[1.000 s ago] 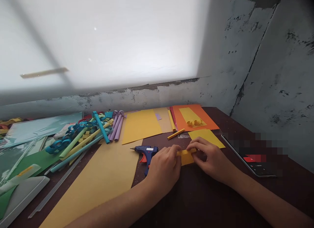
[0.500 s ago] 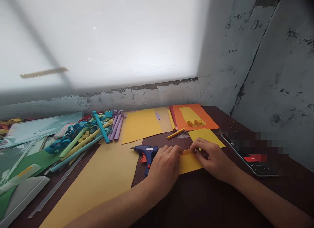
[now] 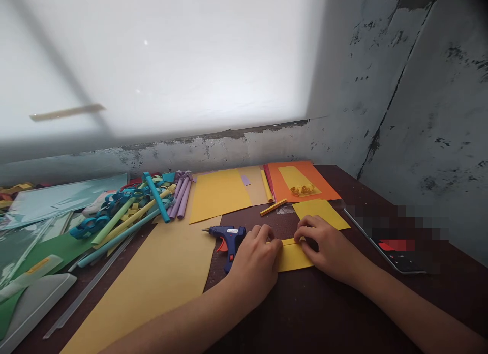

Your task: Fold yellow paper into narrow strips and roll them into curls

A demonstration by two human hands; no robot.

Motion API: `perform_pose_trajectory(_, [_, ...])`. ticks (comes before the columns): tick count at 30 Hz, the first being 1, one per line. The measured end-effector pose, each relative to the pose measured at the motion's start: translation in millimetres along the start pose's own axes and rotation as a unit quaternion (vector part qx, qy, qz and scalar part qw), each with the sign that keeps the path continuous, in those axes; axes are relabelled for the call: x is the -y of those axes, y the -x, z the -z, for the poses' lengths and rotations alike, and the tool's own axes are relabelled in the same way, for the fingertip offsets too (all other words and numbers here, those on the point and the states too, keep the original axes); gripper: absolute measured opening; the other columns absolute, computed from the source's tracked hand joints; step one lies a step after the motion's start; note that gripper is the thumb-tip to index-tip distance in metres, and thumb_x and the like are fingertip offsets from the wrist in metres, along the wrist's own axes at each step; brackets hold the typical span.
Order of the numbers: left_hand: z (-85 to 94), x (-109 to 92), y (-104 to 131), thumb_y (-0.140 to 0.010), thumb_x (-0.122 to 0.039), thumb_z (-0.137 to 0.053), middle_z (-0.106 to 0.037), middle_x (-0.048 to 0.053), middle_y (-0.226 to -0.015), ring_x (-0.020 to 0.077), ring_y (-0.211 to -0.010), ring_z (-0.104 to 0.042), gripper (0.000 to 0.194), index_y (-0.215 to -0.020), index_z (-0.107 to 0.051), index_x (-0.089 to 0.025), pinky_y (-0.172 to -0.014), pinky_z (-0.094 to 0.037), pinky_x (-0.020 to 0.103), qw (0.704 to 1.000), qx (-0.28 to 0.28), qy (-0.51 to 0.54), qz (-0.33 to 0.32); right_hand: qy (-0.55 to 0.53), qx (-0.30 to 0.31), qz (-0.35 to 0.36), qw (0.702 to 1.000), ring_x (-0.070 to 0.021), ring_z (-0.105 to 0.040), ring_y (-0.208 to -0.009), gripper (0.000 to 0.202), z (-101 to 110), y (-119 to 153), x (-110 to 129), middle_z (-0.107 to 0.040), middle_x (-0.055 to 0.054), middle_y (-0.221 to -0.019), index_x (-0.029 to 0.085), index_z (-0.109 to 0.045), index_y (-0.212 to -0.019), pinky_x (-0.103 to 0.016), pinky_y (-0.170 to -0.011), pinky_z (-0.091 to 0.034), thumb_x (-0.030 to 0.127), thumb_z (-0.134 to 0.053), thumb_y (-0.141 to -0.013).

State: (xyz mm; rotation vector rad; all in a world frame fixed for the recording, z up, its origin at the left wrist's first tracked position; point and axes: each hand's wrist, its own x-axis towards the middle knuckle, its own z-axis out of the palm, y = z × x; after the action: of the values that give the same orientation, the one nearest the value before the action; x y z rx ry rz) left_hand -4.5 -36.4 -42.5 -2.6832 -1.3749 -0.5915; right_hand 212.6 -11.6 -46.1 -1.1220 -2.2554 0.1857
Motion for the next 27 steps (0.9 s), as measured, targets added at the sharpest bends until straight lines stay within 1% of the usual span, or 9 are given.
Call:
perform_pose_trajectory(2, [2.2, -1.1, -0.4, -0.09, -0.006, -0.053, -0.063, 0.009, -0.099, 0.0241, -0.09, -0.059, 0.02, -0.089, -0.068, -0.018, -0.08, -0.055, 0.039, 1.0, 0.013, 0.0, -0.013, 0.006, 0.006, 0.006, 1.0, -0.0226, -0.063, -0.093, 0.026, -2.1, 0.8, -3.5, -0.069, -0.005, -0.096, 0.023, -0.073, -0.086, -0.039, -0.083, -0.055, 0.003, -0.057, -0.087])
perform_pose_trajectory(4, [5.9, -2.5, -0.9, -0.093, -0.009, -0.05, -0.062, 0.009, -0.093, 0.0227, -0.085, -0.059, 0.02, -0.087, -0.068, -0.017, -0.079, -0.055, 0.038, 0.999, 0.035, 0.003, -0.026, 0.003, 0.018, 0.011, 1.0, -0.0218, -0.064, -0.091, 0.03, -2.5, 1.0, -5.9, -0.07, -0.004, -0.093, 0.024, -0.076, -0.087, -0.038, -0.081, -0.056, 0.001, -0.057, -0.088])
perform_pose_trajectory(7, [13.9, -3.5, -1.2, -0.097, -0.025, -0.054, -0.061, 0.008, -0.089, 0.0233, -0.084, -0.06, 0.02, -0.084, -0.067, -0.017, -0.078, -0.055, 0.039, 0.997, 0.062, 0.012, -0.033, -0.012, 0.027, 0.012, 0.999, -0.0214, -0.065, -0.088, 0.031, 0.8, 1.0, -6.6, -0.072, -0.003, -0.089, 0.024, -0.077, -0.089, -0.037, -0.079, -0.056, 0.001, -0.057, -0.089])
perform_pose_trajectory(10, [23.5, -1.0, -2.2, -0.091, -0.04, -0.064, -0.061, 0.008, -0.089, 0.0245, -0.087, -0.06, 0.024, -0.086, -0.068, -0.017, -0.078, -0.054, 0.038, 0.996, 0.084, 0.027, -0.03, -0.052, 0.048, 0.009, 0.997, -0.021, -0.065, -0.09, 0.03, 8.3, 0.9, -3.8, -0.073, -0.004, -0.092, 0.025, -0.078, -0.089, -0.036, -0.08, -0.055, 0.003, -0.057, -0.09])
perform_pose_trajectory(13, [31.3, 4.5, -4.6, -0.086, -0.048, -0.069, -0.061, 0.006, -0.088, 0.0236, -0.085, -0.061, 0.03, -0.085, -0.069, -0.018, -0.076, -0.052, 0.036, 0.992, 0.115, 0.048, -0.037, -0.092, 0.091, -0.008, 0.992, -0.0209, -0.064, -0.092, 0.024, 17.4, -0.3, 2.2, -0.073, -0.004, -0.093, 0.025, -0.078, -0.085, -0.035, -0.081, -0.054, 0.009, -0.06, -0.09])
perform_pose_trajectory(16, [34.0, 9.3, -6.7, -0.086, -0.045, -0.069, -0.062, 0.005, -0.086, 0.0222, -0.085, -0.062, 0.026, -0.084, -0.071, -0.019, -0.075, -0.05, 0.033, 0.988, 0.134, 0.07, -0.037, -0.1, 0.122, -0.037, 0.987, -0.0213, -0.063, -0.093, 0.017, 24.1, -2.3, 8.9, -0.072, -0.004, -0.093, 0.025, -0.078, -0.088, -0.036, -0.083, -0.052, 0.017, -0.063, -0.091])
perform_pose_trajectory(19, [32.2, 11.5, -7.4, -0.091, -0.038, -0.063, -0.063, 0.005, -0.086, 0.0208, -0.084, -0.063, 0.022, -0.084, -0.073, -0.019, -0.075, -0.049, 0.032, 0.988, 0.125, 0.079, -0.036, -0.103, 0.135, -0.057, 0.984, -0.0214, -0.063, -0.095, 0.012, 26.7, -3.1, 12.8, -0.071, -0.004, -0.095, 0.024, -0.076, -0.094, -0.036, -0.086, -0.051, 0.026, -0.065, -0.092])
perform_pose_trajectory(22, [29.2, 13.0, -7.9, -0.094, -0.037, -0.06, -0.064, 0.005, -0.085, 0.0205, -0.084, -0.064, 0.024, -0.087, -0.074, -0.019, -0.075, -0.049, 0.031, 0.988, 0.117, 0.094, -0.032, -0.109, 0.146, -0.073, 0.98, -0.0218, -0.063, -0.097, 0.016, 26.7, -2.4, 13.6, -0.07, -0.006, -0.101, 0.023, -0.075, -0.101, -0.036, -0.086, -0.051, 0.032, -0.068, -0.09])
perform_pose_trajectory(27, [25.1, 16.7, -9.1, -0.095, -0.037, -0.06, -0.067, 0.004, -0.088, 0.0207, -0.085, -0.065, 0.024, -0.103, -0.076, -0.02, -0.075, -0.049, 0.031, 0.988, 0.106, 0.113, -0.019, -0.125, 0.143, -0.077, 0.979, -0.0207, -0.064, -0.094, 0.015, 26.5, -2.8, 12.9, -0.07, -0.005, -0.1, 0.024, -0.075, -0.101, -0.034, -0.084, -0.05, 0.033, -0.067, -0.091])
